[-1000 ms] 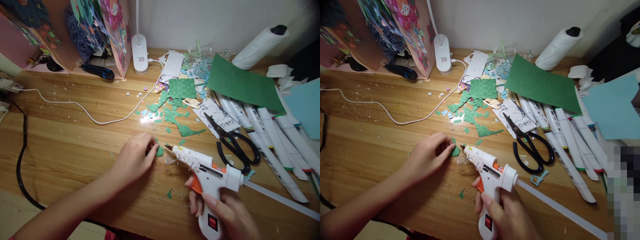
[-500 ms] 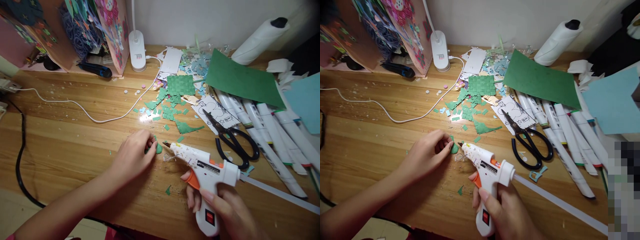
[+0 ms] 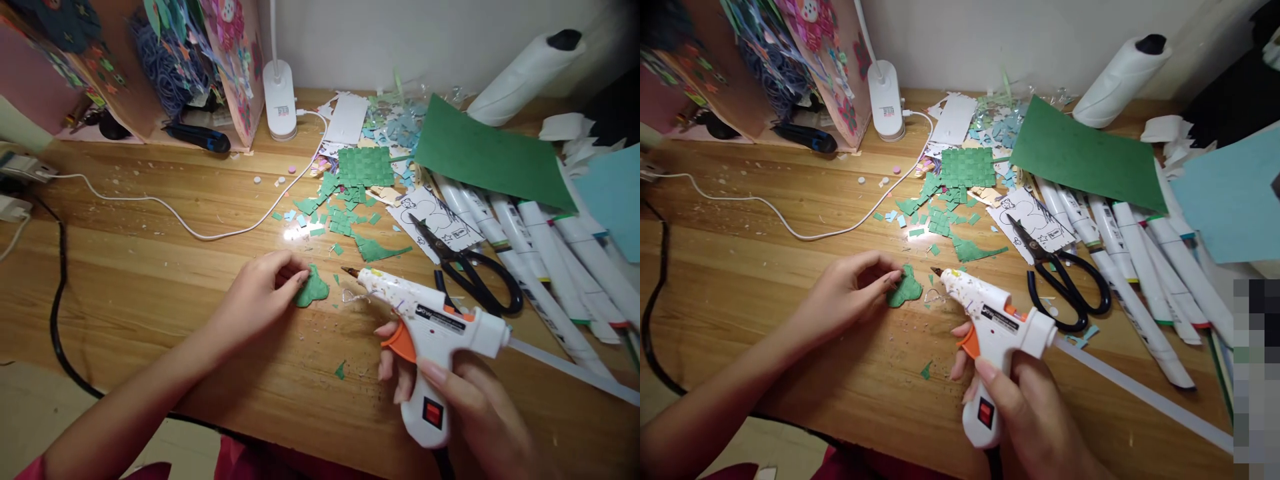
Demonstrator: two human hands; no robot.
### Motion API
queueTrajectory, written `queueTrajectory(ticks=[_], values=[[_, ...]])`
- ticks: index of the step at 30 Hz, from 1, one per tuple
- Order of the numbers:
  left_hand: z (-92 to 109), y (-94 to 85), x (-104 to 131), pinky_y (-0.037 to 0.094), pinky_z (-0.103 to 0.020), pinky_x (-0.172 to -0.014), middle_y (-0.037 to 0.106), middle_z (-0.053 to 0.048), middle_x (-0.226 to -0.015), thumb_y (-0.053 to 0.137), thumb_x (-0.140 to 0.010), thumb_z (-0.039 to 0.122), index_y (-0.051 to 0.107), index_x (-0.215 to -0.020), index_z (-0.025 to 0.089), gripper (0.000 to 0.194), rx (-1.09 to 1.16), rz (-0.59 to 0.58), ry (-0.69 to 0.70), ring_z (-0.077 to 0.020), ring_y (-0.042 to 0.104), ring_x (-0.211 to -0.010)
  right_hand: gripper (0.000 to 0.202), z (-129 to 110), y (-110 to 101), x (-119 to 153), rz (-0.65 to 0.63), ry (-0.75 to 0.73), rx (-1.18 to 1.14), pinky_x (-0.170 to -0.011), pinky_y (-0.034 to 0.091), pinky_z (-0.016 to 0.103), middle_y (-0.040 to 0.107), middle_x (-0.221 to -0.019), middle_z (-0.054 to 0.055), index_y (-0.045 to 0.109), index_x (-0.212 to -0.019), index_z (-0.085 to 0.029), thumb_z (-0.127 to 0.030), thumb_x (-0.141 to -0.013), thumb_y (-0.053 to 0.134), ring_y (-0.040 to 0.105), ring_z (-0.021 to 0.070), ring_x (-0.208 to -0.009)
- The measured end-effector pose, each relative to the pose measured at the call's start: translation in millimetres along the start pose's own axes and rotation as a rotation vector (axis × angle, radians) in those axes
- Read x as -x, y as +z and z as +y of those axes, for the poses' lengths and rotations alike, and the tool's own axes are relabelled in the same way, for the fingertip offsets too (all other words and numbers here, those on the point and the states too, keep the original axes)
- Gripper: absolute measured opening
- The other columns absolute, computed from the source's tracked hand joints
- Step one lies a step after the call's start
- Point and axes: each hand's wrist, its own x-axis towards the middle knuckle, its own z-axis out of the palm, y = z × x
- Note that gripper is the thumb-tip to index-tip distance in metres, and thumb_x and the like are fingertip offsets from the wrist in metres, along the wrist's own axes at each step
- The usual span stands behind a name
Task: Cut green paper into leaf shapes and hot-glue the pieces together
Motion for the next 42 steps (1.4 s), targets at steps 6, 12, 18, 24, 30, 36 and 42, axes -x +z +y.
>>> queueTrajectory(ticks=[6, 12, 18, 24, 30, 36, 42], values=[[4, -14.9, 6, 0.046, -0.025, -0.067, 0.062, -0.002, -0.084, 0.06, -0.08, 0.016, 0.062, -0.085, 0.017, 0.005, -0.113, -0.164, 0.158, -0.013, 0.059, -0.076, 0.035, 9, -6, -2, -0.03, -0.071, 0.045, -0.049, 0.052, 0.027, 0.066, -0.076, 0.006, 0.059, -0.103, -0.02, -0.046, -0.086, 0.043, 0.065, 0.0218, -0.066], [4, -11.5, 8, 0.044, -0.027, -0.068, 0.059, -0.003, -0.088, 0.061, -0.08, 0.018, 0.059, -0.079, 0.016, 0.003, -0.267, -0.145, 0.291, -0.0141, 0.055, -0.078, 0.035, 8, -6, 0, 0.009, -0.111, 0.1, -0.05, 0.052, 0.028, 0.066, -0.076, 0.005, 0.059, -0.102, -0.021, -0.046, -0.086, 0.042, 0.062, 0.0197, -0.06], [1, -9.4, 9, 0.044, -0.027, -0.07, 0.059, -0.004, -0.087, 0.059, -0.081, 0.016, 0.058, -0.071, 0.016, 0.01, -0.248, -0.131, 0.314, -0.0139, 0.056, -0.079, 0.036, 3, 1, 2, 0.024, -0.083, 0.144, -0.051, 0.052, 0.028, 0.066, -0.077, 0.005, 0.061, -0.101, -0.02, -0.045, -0.086, 0.041, 0.061, 0.0196, -0.061], [5, -4.4, 10, 0.041, -0.025, -0.064, 0.056, -0.003, -0.082, 0.059, -0.081, 0.019, 0.058, -0.077, 0.016, 0.005, -0.336, -0.082, 0.309, -0.0141, 0.053, -0.075, 0.036, 7, 1, 3, 0.025, -0.077, 0.154, -0.052, 0.051, 0.028, 0.066, -0.073, 0.004, 0.061, -0.099, -0.018, -0.047, -0.084, 0.044, 0.061, 0.0191, -0.061], [7, 0.5, 9, 0.041, -0.024, -0.062, 0.058, -0.003, -0.08, 0.057, -0.08, 0.015, 0.06, -0.074, 0.016, 0.006, -0.333, -0.033, 0.303, -0.0131, 0.054, -0.072, 0.037, 5, 4, 3, 0.004, -0.076, 0.138, -0.051, 0.049, 0.028, 0.064, -0.07, 0.004, 0.06, -0.098, -0.018, -0.047, -0.083, 0.043, 0.06, 0.0195, -0.059], [6, -2.8, 6, 0.042, -0.024, -0.063, 0.06, -0.002, -0.077, 0.06, -0.078, 0.014, 0.063, -0.073, 0.015, 0.006, -0.291, -0.041, 0.285, -0.0119, 0.055, -0.07, 0.032, -9, 15, 11, 0.085, 0.028, 0.162, -0.045, 0.043, 0.027, 0.056, -0.059, 0.0, 0.06, -0.074, -0.02, -0.046, -0.079, 0.043, 0.049, 0.0152, -0.048], [6, -1.9, 6, 0.041, -0.024, -0.063, 0.061, -0.002, -0.077, 0.061, -0.078, 0.016, 0.064, -0.073, 0.015, 0.006, -0.306, -0.037, 0.304, -0.012, 0.054, -0.069, 0.034, -11, 15, 11, 0.077, 0.069, 0.215, -0.047, 0.044, 0.027, 0.056, -0.057, 0.001, 0.059, -0.061, -0.019, -0.045, -0.076, 0.045, 0.051, 0.0147, -0.049]])
